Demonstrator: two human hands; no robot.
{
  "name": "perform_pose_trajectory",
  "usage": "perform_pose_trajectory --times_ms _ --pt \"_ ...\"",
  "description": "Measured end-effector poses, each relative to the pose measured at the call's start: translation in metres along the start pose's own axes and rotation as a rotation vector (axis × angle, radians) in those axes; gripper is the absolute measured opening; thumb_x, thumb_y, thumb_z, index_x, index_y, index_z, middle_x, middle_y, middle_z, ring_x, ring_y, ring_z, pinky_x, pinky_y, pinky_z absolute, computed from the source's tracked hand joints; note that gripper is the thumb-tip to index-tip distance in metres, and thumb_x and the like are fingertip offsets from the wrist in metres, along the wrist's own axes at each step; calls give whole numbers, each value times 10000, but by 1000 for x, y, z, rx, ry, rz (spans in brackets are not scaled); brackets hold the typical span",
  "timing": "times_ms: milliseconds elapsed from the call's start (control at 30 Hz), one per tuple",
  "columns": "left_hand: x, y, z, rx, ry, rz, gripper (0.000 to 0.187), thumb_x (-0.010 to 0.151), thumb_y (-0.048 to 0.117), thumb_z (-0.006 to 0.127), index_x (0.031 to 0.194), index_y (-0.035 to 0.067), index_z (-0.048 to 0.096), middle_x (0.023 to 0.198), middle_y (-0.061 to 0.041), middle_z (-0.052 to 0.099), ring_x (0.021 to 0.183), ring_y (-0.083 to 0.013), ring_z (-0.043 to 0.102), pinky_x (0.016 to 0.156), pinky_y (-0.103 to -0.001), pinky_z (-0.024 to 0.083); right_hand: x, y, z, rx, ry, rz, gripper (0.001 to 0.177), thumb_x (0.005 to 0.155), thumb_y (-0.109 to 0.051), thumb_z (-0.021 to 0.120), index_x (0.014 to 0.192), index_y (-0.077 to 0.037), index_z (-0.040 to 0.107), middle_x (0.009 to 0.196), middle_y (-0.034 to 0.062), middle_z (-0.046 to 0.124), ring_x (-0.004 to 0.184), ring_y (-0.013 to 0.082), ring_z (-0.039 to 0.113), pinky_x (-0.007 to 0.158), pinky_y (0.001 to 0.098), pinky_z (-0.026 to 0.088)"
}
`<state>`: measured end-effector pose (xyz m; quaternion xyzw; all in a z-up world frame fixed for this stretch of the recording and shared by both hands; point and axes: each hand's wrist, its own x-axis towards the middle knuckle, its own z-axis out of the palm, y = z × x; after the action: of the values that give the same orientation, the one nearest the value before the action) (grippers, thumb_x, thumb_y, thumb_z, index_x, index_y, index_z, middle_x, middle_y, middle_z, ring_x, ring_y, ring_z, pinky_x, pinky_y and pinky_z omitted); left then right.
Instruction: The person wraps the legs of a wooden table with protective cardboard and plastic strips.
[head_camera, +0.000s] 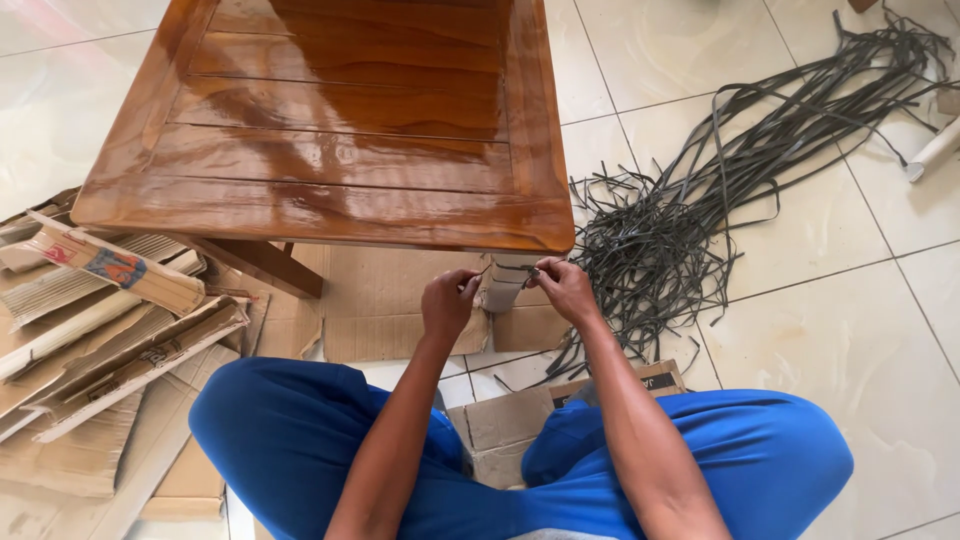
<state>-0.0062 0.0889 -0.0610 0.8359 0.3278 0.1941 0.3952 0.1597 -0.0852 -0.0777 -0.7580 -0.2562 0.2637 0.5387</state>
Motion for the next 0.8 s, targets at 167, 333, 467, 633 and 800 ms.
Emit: perform_pose_trajectory --times_ms 167,333,467,633,800 --pt "-24 -11 14 -155 -20 -216 213 915 301 726 964 110 806 801 -103 778 706 -201 740 634 -342 546 -16 10 -3 63 -1 117 202 970 -203 707 1020 -11 742 868 28 784 712 55 619 648 241 493" --pt "-39 -45 65 -573 -72 -425 220 938 253 725 949 44 792 826 -34 780 745 -92 688 695 -268 521 -28 12 -4 200 -15 159 209 974 -236 720 1026 -36 752 851 28 775 651 45 565 595 219 463" --pt "-47 -45 86 -953 -47 -498 150 971 177 690 988 33 727 860 -21 741 777 -87 657 725 -245 509 -38 1 -3 227 -44 253 213 967 -235 700 1061 -50 746 878 26 777 646 55 582 557 222 450" --pt "-56 -33 90 -949 3 -507 138 980 172 678 975 43 726 863 -19 741 777 -77 643 732 -236 500 -42 -6 1 244 -74 271 243 954 -240 678 1133 -84 732 899 17 780 664 53 624 558 211 478" --pt "-65 -12 86 -997 -57 -609 139 965 210 685 904 85 683 823 -13 733 690 -70 596 623 -244 448 -44 -8 3 200 -42 277 224 962 -251 699 1062 -53 725 888 33 798 669 74 668 573 225 495"
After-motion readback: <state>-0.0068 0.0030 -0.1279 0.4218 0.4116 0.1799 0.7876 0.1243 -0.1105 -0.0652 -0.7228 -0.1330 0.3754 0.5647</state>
